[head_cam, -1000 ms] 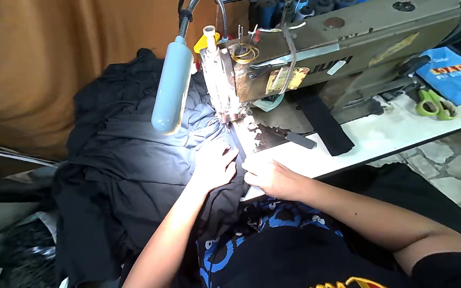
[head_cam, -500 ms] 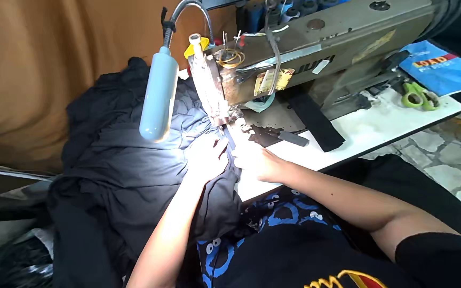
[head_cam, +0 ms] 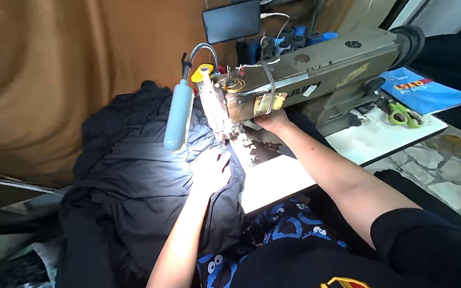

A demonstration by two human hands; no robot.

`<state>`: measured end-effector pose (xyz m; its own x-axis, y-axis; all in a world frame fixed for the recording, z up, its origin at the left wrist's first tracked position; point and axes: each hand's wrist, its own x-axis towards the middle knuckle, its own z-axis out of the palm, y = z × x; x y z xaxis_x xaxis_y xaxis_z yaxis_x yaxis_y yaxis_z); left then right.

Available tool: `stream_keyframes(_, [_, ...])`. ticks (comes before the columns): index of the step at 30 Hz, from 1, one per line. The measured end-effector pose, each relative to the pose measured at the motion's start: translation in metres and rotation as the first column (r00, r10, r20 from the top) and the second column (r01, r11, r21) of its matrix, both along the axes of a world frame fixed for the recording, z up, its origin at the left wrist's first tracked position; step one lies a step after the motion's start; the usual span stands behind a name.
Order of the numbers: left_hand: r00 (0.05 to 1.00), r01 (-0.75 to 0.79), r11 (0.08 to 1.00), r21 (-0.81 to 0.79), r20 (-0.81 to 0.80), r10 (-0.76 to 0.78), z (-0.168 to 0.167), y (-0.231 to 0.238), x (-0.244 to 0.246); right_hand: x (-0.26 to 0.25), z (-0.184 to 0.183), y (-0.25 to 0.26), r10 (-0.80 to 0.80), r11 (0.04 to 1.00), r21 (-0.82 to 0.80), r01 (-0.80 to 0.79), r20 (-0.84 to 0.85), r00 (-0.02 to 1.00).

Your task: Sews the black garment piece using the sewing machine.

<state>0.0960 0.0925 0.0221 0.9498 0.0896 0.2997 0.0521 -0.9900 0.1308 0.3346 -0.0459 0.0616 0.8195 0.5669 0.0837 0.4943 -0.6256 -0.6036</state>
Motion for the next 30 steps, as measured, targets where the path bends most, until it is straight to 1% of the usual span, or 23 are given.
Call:
stream_keyframes(2, [1.0,-0.004,1.0,-0.01,-0.019,0.003,0.001,-0.001,0.0,-0.006,0.009,0.001,0.005,0.977,-0.212,0.002,0.032,0.999])
stream_keyframes(3, [1.0,0.0,1.0,-0.013,-0.013,0.0,0.001,-0.001,0.0,-0.011,0.013,0.001,-0.007,0.965,-0.263,0.015,0.029,1.0])
stream_keyframes(4, [1.0,0.003,1.0,-0.014,0.0,-0.003,0.001,-0.001,0.0,-0.014,0.014,0.0,-0.024,0.962,-0.271,0.033,0.037,0.999])
stream_keyframes(6, [1.0,0.003,1.0,-0.015,0.011,-0.003,0.002,-0.001,0.0,-0.016,0.013,-0.004,-0.04,0.972,-0.23,0.055,0.068,0.997])
stream_keyframes(8, [1.0,0.002,1.0,-0.019,0.007,-0.002,0.003,-0.001,0.0,-0.013,0.012,-0.007,-0.019,0.981,-0.193,0.033,0.073,0.997])
stream_keyframes(9, [1.0,-0.002,1.0,-0.024,-0.008,0.002,0.004,-0.001,0.0,-0.011,0.01,-0.01,-0.018,0.989,-0.147,0.029,0.072,0.997])
stream_keyframes(10, [1.0,-0.006,1.0,-0.026,-0.015,0.006,0.003,-0.002,0.0,-0.008,0.005,-0.012,-0.03,0.997,-0.067,0.036,0.081,0.996])
stream_keyframes(11, [1.0,-0.008,1.0,-0.029,-0.013,0.007,0.003,-0.002,-0.001,-0.003,-0.002,-0.014,-0.054,0.998,0.045,0.05,0.09,0.994])
stream_keyframes(13, [1.0,-0.005,1.0,-0.03,0.0,0.005,0.003,-0.002,0.0,0.007,-0.01,-0.018,-0.108,0.959,0.271,0.084,0.076,0.991])
stream_keyframes(15, [1.0,-0.012,0.999,-0.038,-0.024,0.011,0.005,-0.003,0.0,0.009,-0.008,-0.023,-0.177,0.893,0.414,0.176,-0.035,0.984])
stream_keyframes(17, [1.0,-0.003,0.999,-0.034,-0.02,0.002,0.004,-0.002,-0.001,0.006,-0.003,-0.029,-0.24,0.797,0.502,0.335,-0.245,0.939])
stream_keyframes(18, [1.0,0.008,1.0,-0.026,0.0,-0.008,0.003,-0.001,0.0,0.002,0.001,-0.033,-0.225,0.743,0.543,0.391,-0.348,0.91])
stream_keyframes(20, [1.0,0.008,0.999,-0.05,-0.014,-0.009,0.003,-0.002,0.0,-0.011,0.008,-0.047,-0.107,0.674,0.592,0.442,-0.513,0.852])
stream_keyframes(22, [0.995,-0.041,0.985,-0.166,-0.097,0.025,0.014,-0.014,-0.003,-0.033,0.011,-0.066,0.051,0.689,0.616,0.382,-0.567,0.822])
stream_keyframes(23, [0.995,-0.062,0.966,-0.251,-0.095,0.04,0.02,-0.024,-0.004,-0.048,0.013,-0.075,0.139,0.707,0.624,0.333,-0.584,0.8])
stream_keyframes(24, [0.998,-0.06,0.934,-0.352,-0.043,0.048,0.024,-0.036,-0.005,-0.064,0.015,-0.083,0.229,0.714,0.639,0.285,-0.598,0.768])
stream_keyframes(25, [0.998,-0.038,0.88,-0.474,0.028,0.058,0.028,-0.049,-0.005,-0.08,0.015,-0.089,0.326,0.705,0.667,0.241,-0.607,0.725])
stream_keyframes(26, [0.994,0.002,0.781,-0.625,0.088,0.068,0.033,-0.063,-0.007,-0.095,0.016,-0.094,0.414,0.692,0.694,0.199,-0.607,0.678])
stream_keyframes(27, [0.994,0.019,0.605,-0.796,0.082,0.077,0.04,-0.075,-0.01,-0.107,0.016,-0.097,0.484,0.68,0.716,0.16,-0.602,0.635])
stream_keyframes(28, [0.994,0.024,0.389,-0.921,0.065,0.093,0.044,-0.085,-0.012,-0.116,0.014,-0.099,0.533,0.67,0.731,0.128,-0.594,0.603])
stream_keyframes(29, [0.992,0.034,0.189,-0.981,0.056,0.11,0.047,-0.093,-0.013,-0.122,0.013,-0.1,0.56,0.666,0.738,0.103,-0.587,0.586])
stream_keyframes(30, [0.989,0.04,0.051,-0.998,0.047,0.144,0.048,-0.099,-0.015,-0.127,0.012,-0.1,0.571,0.666,0.74,0.088,-0.583,0.579])
